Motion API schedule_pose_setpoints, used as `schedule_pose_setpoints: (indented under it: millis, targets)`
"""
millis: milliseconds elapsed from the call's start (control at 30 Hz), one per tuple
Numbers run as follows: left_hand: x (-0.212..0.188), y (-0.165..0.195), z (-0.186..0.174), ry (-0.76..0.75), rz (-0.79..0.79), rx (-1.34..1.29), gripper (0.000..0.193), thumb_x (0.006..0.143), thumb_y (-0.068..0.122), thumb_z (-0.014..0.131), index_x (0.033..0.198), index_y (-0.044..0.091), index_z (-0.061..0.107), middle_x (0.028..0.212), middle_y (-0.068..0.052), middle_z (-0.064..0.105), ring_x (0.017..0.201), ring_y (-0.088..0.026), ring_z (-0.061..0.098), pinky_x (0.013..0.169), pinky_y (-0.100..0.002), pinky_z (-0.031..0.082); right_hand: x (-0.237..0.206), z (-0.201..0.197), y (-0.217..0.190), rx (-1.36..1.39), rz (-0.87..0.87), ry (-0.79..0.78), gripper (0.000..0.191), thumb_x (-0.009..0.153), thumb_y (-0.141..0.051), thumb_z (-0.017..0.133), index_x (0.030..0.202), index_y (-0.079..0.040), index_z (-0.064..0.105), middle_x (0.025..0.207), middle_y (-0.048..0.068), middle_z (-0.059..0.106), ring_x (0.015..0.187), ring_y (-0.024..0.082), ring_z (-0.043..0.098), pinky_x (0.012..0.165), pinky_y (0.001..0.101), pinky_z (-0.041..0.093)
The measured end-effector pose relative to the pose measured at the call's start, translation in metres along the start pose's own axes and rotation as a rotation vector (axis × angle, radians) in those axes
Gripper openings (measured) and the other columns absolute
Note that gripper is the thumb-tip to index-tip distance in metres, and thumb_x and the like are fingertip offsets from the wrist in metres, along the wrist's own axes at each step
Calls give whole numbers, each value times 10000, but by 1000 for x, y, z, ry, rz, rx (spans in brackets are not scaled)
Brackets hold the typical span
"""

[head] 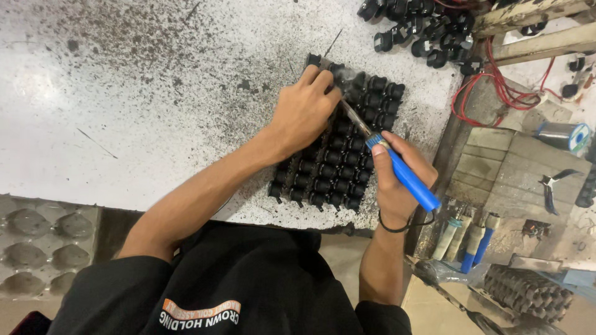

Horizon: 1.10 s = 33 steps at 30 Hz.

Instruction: The person arranges black cylindrical components in a grid on the workbench, then uses a soldering iron to solder a wire terminal on each component one at a time, working across the grid. Smoke rises as the iron contacts each part, and the person later switches to a different handheld tool to work on the parts.

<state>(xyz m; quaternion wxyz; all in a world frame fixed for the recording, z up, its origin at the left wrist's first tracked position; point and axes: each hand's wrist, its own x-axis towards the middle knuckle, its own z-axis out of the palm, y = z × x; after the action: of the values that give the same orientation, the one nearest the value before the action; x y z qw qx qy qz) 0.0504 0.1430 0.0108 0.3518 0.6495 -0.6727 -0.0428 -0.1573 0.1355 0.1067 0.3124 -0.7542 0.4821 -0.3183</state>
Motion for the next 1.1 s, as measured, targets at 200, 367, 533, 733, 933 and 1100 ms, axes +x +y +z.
schedule_pose_setpoints:
  millis: [200,367,533,733,933,1100]
  targets:
    - [4,12,-18,46,-80,-71,210,749,11,707,953,34,667,1042,-104,597,1016,-317,599,674,-399,579,-1,-3,5,184,92,49,234,966,-53,744,1171,60,737,981,122,721,807,159,666,747,268,536]
    - [-14,9,-41,147,-110,-150,188,896,14,712,1080,45,689,980,-43,579,901,-275,616,702,-417,562,-29,5,29,486,179,270,264,949,-86,704,1145,90,730,988,155,729,777,183,685,704,279,562]
    - [-25,9,-32,30,-143,-76,264,805,1,670,1054,71,722,1034,-93,576,918,-259,638,585,-391,546,-50,12,43,409,83,262,282,943,-107,731,1131,102,711,1034,168,719,808,190,698,685,280,590]
    - [-28,7,-19,12,-83,-56,240,779,39,677,1011,58,734,1000,-70,574,934,-254,611,575,-375,551,-49,10,39,319,104,191,317,952,-141,742,1148,106,719,1021,167,727,770,185,695,699,265,581]
    - [-27,9,-17,0,-29,-33,136,789,63,692,922,72,723,993,-66,581,1002,-259,590,600,-369,554,-39,9,19,230,145,129,297,944,-131,732,1155,78,735,927,130,723,760,167,693,721,263,562]
    - [-27,13,-9,-18,-1,-37,165,756,94,712,913,43,719,988,-93,589,1000,-281,592,601,-379,555,-29,2,-2,-38,-47,19,244,962,-55,765,1174,62,739,995,138,742,891,174,701,831,271,546]
